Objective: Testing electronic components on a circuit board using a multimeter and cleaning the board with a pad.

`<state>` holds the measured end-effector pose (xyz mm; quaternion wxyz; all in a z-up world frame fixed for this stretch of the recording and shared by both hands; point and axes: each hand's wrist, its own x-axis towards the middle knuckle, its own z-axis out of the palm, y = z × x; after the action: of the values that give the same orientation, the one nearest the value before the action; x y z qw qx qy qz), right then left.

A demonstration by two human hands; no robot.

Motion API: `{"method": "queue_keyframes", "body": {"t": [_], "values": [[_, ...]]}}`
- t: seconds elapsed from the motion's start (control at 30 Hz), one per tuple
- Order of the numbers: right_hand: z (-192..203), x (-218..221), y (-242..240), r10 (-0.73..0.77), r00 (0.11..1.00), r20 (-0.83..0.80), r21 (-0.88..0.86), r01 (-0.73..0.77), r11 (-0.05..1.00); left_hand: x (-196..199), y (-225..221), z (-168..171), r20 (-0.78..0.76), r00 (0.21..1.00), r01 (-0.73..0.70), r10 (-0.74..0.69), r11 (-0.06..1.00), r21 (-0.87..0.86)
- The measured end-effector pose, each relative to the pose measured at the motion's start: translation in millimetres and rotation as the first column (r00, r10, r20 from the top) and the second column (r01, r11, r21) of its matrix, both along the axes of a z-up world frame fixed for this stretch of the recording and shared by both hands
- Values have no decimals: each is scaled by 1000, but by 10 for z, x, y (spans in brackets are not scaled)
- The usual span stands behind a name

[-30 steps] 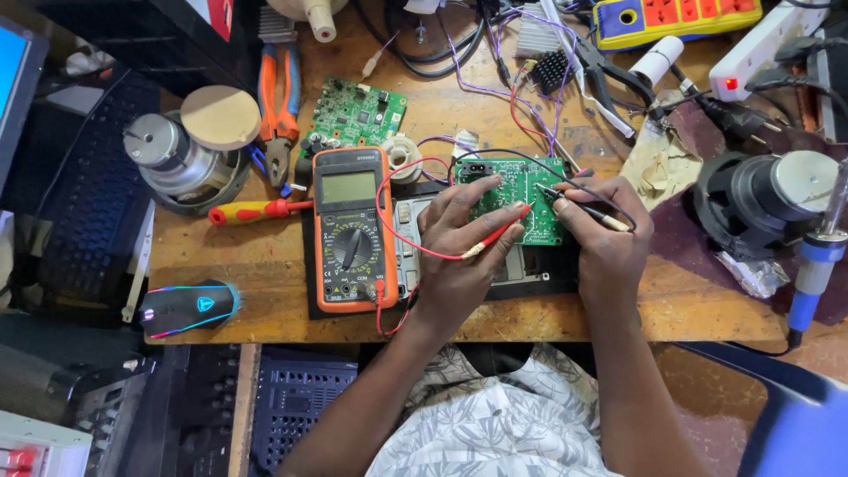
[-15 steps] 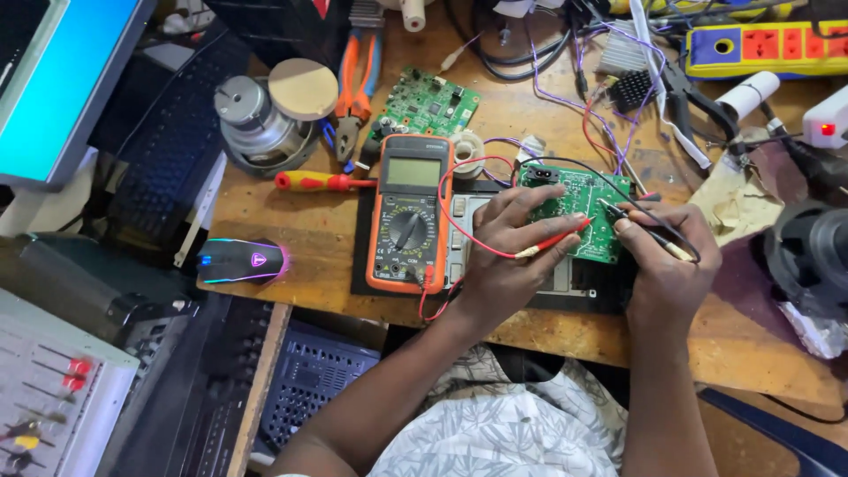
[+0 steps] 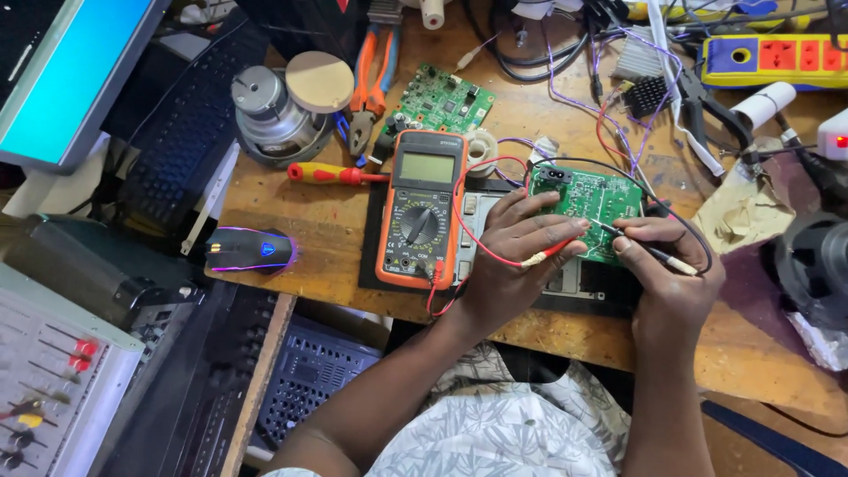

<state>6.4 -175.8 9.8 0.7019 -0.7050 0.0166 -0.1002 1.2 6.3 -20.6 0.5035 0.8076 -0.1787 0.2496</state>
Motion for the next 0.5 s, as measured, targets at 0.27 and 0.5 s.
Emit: {"method": "queue_keyframes", "body": {"t": [0.27, 0.5], "values": [[-76, 20, -51, 1, 1000, -26, 11, -1, 1000, 19, -1, -118, 11, 998, 55, -54, 998, -35], [222, -104, 104, -91, 992, 84, -183, 105, 977, -19, -10, 24, 30, 999, 47, -44, 994, -104]]}}
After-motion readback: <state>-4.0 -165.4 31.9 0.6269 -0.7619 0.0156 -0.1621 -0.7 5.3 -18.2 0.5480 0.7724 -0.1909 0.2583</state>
